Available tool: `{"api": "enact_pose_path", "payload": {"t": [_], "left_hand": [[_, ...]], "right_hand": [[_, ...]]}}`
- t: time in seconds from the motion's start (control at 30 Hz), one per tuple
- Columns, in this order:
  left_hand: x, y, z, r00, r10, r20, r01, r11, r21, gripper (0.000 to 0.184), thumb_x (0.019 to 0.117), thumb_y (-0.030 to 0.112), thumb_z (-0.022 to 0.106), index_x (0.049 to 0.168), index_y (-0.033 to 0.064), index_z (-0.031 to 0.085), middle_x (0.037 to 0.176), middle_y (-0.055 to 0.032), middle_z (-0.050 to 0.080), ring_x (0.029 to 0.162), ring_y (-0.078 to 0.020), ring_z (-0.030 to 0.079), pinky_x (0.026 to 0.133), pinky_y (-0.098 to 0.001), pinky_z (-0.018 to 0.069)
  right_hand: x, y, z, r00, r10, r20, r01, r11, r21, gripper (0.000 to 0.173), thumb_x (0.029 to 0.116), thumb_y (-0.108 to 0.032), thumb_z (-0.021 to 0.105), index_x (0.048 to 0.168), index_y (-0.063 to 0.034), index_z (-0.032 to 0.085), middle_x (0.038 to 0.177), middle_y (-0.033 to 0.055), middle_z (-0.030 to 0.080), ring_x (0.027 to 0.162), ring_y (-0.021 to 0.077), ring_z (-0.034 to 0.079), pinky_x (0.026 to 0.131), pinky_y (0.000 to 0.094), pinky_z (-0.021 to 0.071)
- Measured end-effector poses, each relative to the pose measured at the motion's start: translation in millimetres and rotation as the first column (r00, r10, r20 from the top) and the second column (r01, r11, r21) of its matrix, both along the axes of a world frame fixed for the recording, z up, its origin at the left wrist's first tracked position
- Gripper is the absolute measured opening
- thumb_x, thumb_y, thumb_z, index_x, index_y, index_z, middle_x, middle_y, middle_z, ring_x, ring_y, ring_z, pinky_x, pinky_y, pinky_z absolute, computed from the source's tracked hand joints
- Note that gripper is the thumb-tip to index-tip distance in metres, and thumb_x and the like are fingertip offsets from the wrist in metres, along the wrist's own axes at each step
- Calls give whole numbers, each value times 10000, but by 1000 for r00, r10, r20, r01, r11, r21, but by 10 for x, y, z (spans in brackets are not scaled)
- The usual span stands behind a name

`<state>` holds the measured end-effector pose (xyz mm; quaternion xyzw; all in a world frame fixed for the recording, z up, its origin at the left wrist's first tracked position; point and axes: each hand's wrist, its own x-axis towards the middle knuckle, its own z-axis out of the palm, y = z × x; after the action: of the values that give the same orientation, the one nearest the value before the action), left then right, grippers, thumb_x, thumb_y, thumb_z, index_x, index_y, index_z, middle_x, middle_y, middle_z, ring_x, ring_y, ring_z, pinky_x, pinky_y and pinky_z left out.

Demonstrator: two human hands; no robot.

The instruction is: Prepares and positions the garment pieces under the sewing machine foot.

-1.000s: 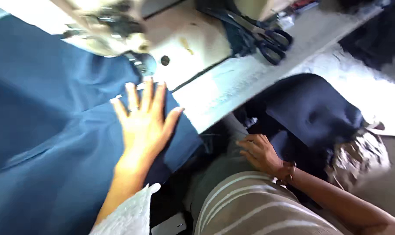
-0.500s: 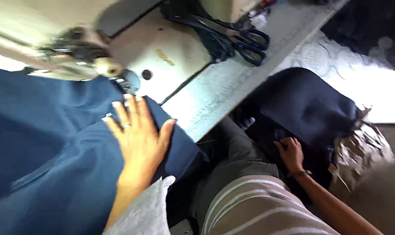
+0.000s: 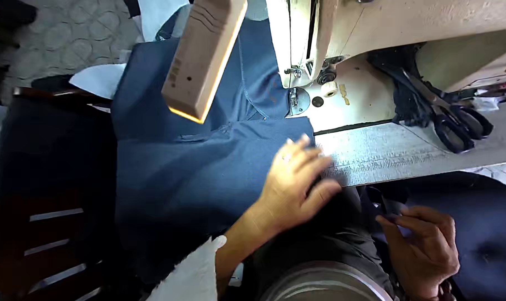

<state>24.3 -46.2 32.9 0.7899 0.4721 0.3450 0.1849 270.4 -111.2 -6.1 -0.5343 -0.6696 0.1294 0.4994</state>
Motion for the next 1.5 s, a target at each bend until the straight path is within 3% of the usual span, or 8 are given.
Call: {"api": "enact_pose_path", "payload": {"t": [0.1,0.37,0.53,0.63,0.77,0.97,1.13,1.5], "left_hand": [[184,-263,72,979,-108,175,138,976,-169,651,978,623,525,1185,45,741,1214,-106,740,1272,-304,624,1139,-554,400],[115,-296,-3,946,-68,317,113,985,-127,372,978,433,652,1065,85,750,1227,-86,723,1358,-268,546,1198,-524,334],[70,-267,30,932,-68,355,102,992,-76,156,995,146,645,963,36,751,999,-52,768,1203,-182,658,1179,-505,370],[28,-273,85,920,-79,384,109,992,-56,147,1016,106,620,961,-6,698,953,-62,748,1020,-66,699,1109,-363,467],[-173,-113,249,956,-40,290,56,997,-47,162,1024,53,557,1000,-58,671,888,-75,671,815,-19,630,783,-156,532],[-559,651,284,1000,10,23,-7,988,-152,255,914,237,699,1041,17,712,940,-66,714,866,-64,658,789,-260,523],[-537,1038,103,995,3,-101,-25,976,-216,139,932,55,676,1032,-36,708,963,-170,703,912,-249,676,837,-428,525],[-532,922,-241,979,139,148,-113,978,-173,352,930,21,647,1276,-10,586,1017,-90,697,936,-107,659,861,-270,526]], "right_hand": [[-243,185,156,987,100,123,-114,988,108,127,972,-363,691,985,-247,642,1086,-37,585,1105,108,538,1024,310,374],[-494,324,106,967,97,235,-158,953,258,120,1023,-349,585,987,-238,558,1202,-24,573,1309,149,454,1168,368,241],[-540,351,66,961,274,36,-276,947,161,186,980,-314,691,940,-192,556,1207,6,602,1248,127,540,1080,298,421],[-500,402,73,867,471,-164,-480,877,-19,381,948,-338,743,1197,-137,537,1189,2,664,1147,56,626,983,234,520],[-447,436,197,749,560,-354,-660,680,-320,661,919,-283,751,1441,0,459,1041,22,760,941,-11,706,858,182,581],[-756,604,382,830,345,-439,-548,651,-525,707,906,-115,712,1524,-83,370,936,17,751,750,28,710,705,206,596],[-917,621,250,908,326,-265,-418,647,-637,788,944,-94,660,1619,-105,253,836,122,690,679,166,639,673,341,546],[-836,492,38,823,307,-478,-543,675,-499,664,921,-108,680,1519,-15,407,874,15,696,721,-2,643,696,155,554]]}}
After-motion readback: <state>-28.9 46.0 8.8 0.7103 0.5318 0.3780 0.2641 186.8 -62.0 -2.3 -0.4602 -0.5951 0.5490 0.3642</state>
